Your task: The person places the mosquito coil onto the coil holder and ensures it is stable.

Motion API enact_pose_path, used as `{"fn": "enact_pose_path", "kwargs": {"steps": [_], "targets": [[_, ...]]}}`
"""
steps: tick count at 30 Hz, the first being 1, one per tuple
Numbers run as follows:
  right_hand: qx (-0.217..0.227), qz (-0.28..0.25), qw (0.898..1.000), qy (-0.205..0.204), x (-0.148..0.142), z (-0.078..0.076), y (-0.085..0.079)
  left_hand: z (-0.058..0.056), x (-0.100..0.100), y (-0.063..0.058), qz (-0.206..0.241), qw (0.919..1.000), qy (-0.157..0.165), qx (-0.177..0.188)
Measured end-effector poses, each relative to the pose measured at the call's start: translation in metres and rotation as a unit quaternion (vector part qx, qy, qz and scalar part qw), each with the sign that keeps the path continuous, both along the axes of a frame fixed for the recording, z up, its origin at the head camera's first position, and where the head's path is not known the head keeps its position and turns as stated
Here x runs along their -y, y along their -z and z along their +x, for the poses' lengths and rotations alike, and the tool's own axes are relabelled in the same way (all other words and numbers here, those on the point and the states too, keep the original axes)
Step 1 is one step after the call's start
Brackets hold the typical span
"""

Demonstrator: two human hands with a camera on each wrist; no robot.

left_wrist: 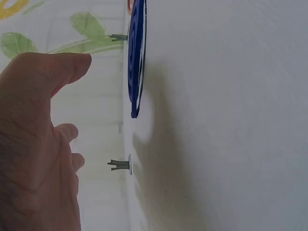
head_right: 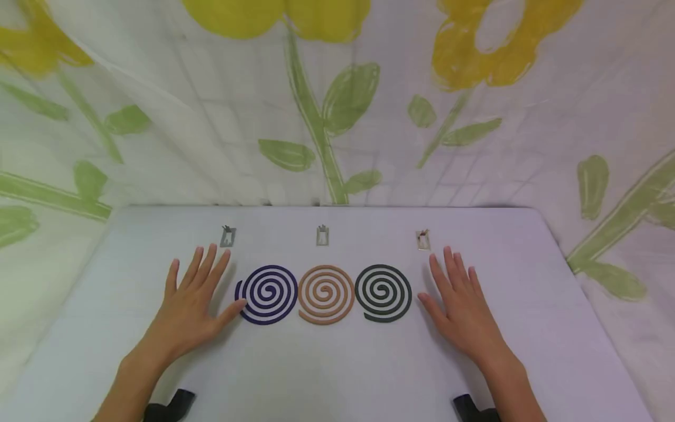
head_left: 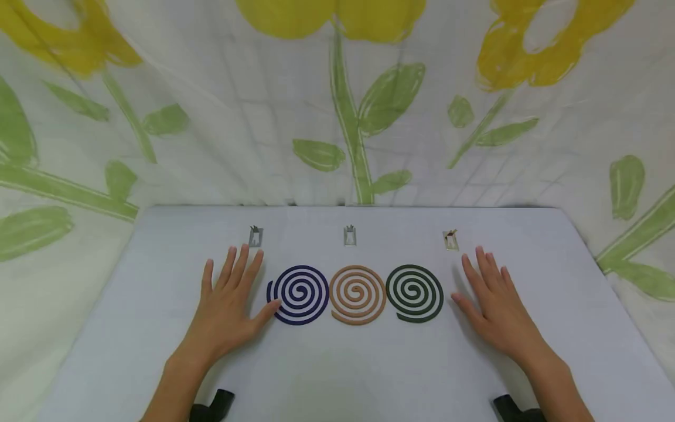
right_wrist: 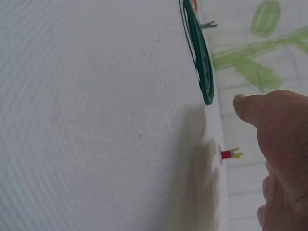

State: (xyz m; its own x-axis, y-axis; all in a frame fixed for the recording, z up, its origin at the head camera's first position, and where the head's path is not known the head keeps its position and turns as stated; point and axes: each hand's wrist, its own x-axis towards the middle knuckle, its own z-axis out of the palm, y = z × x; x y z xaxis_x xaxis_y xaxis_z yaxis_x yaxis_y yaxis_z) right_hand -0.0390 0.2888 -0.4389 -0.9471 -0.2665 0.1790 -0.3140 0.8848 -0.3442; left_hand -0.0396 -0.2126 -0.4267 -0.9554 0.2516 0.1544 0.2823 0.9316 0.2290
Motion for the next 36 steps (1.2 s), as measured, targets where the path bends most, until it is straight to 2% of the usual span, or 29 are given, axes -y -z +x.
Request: {"fn": "enact_pose_path", "kwargs": {"steps": [7,11,15,19,28,36], "targets": [[-0.006,-0.002,1.000,-0.014,0.006,0.000,-0.005,0.004,-0.011,-0.004,0.014,0.9997,0.010,0.014],[0.000,-0.002,0.999,-0.044,0.016,-0.006,-0.014,0.001,-0.026,-0.008,0.012,0.9994,0.020,0.024],[0.036,-0.010,0.997,-0.070,0.031,-0.018,-0.028,-0.004,-0.048,-0.015,0.010,0.9985,0.045,0.031],[0.062,-0.020,0.996,-0.064,0.039,-0.022,-0.035,-0.009,-0.070,-0.017,0.014,0.9967,0.075,0.028],[0.044,-0.033,0.997,-0.062,0.042,-0.021,-0.033,-0.014,-0.098,-0.015,0.030,0.9930,0.105,0.046],[0.075,-0.037,0.995,-0.058,0.042,-0.017,-0.025,-0.020,-0.128,-0.018,0.053,0.9836,0.157,0.072]]}}
